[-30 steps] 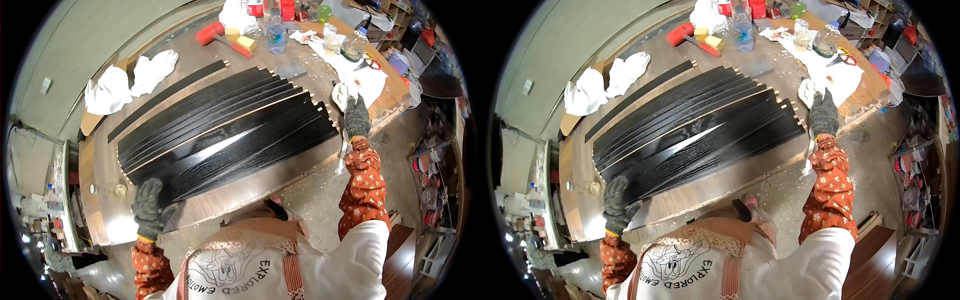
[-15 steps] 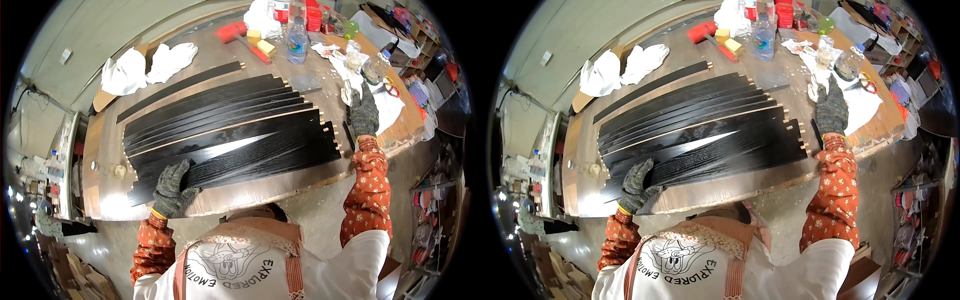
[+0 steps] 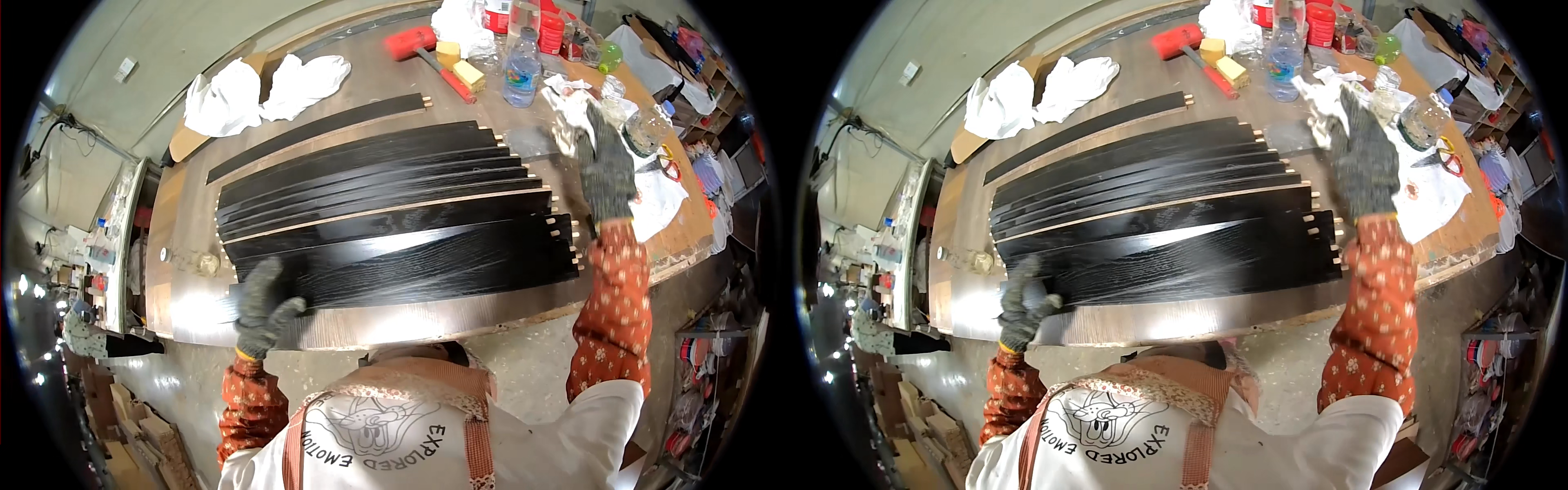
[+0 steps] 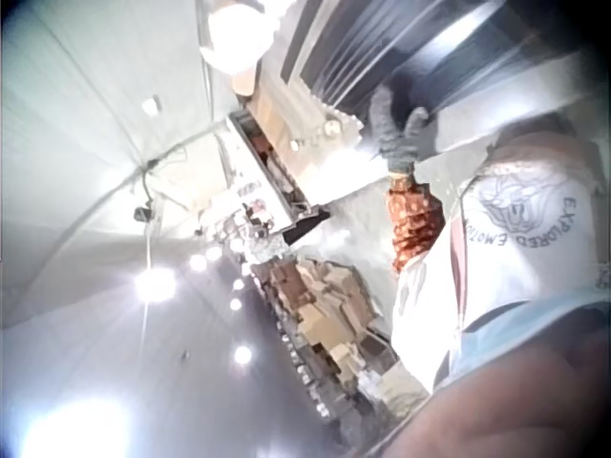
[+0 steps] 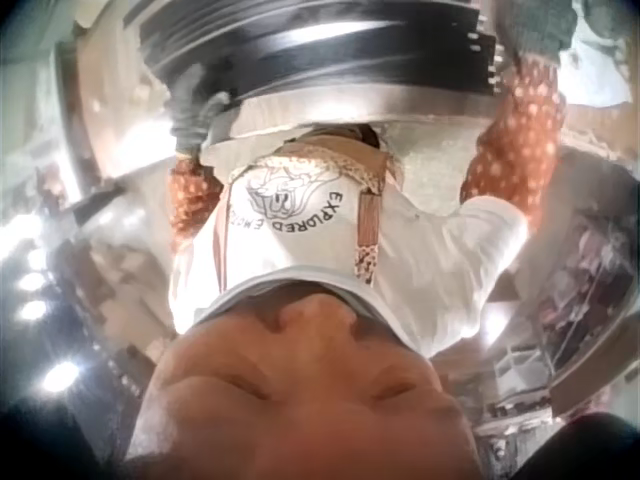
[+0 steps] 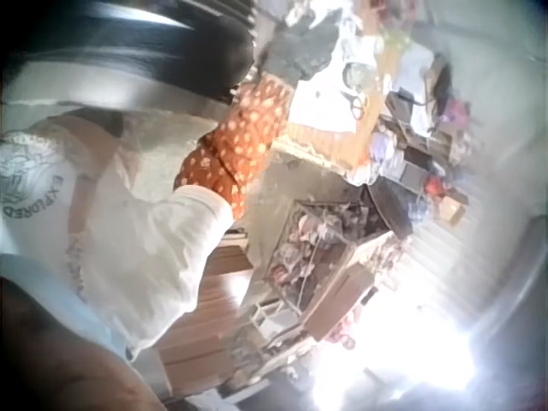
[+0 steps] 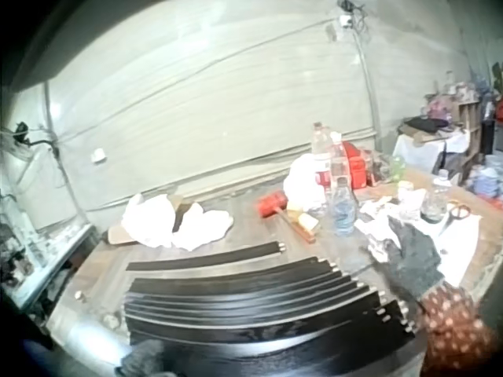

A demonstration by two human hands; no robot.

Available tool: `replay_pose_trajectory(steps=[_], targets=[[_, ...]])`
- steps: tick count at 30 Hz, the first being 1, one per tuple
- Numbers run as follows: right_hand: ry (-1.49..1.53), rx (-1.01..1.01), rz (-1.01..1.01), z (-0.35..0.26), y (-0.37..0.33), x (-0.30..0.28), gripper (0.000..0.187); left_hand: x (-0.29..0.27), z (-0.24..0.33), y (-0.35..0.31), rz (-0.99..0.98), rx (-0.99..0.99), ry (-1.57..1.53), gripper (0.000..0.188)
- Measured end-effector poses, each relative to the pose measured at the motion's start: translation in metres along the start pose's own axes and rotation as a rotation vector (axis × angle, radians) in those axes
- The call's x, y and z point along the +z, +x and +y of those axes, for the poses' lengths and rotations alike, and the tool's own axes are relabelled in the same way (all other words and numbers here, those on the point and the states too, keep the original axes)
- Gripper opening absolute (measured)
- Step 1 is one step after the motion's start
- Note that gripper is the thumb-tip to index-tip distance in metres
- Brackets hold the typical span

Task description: The person wipes down several black wooden slats using a cloth and a liquid from a bottle, turning them over and handling them individually.

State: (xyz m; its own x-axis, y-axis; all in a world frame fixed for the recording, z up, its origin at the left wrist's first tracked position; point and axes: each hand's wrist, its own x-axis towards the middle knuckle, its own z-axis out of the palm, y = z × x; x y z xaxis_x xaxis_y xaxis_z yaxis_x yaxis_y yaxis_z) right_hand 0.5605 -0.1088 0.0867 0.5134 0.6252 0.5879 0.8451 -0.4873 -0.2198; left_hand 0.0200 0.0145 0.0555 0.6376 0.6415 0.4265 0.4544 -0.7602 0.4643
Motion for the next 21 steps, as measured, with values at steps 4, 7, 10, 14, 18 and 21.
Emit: replay_pose_trajectory(steps=[4,7,10,14,18,21], targets=[[0.102,-0.256,0.13,-0.061,-0.057,-0.035,0.043,-0.059,-0.061,-0.044,0.707,-0.646,-0.192,0.059],[0.143,-0.347,0.07,-0.11,-0.093,-0.035,0.053,-0.092,-0.098,-0.05,0.814,-0.823,0.142,0.084],[0.128,-0.491,-0.28,-0.151,-0.112,-0.014,0.057,-0.11,-0.159,-0.054,0.801,-0.863,0.103,0.1],[0.265,-0.542,-0.253,-0.167,-0.149,0.035,0.057,-0.106,-0.199,-0.04,0.75,-0.706,-0.126,0.105],[0.764,-0.151,-0.511,-0.175,-0.125,0.029,0.037,-0.107,-0.229,-0.03,0.575,-0.805,0.067,0.101],[0.739,-0.023,-0.209,-0.179,-0.133,0.03,0.034,-0.115,-0.252,-0.018,0.459,-0.784,0.041,0.091]])
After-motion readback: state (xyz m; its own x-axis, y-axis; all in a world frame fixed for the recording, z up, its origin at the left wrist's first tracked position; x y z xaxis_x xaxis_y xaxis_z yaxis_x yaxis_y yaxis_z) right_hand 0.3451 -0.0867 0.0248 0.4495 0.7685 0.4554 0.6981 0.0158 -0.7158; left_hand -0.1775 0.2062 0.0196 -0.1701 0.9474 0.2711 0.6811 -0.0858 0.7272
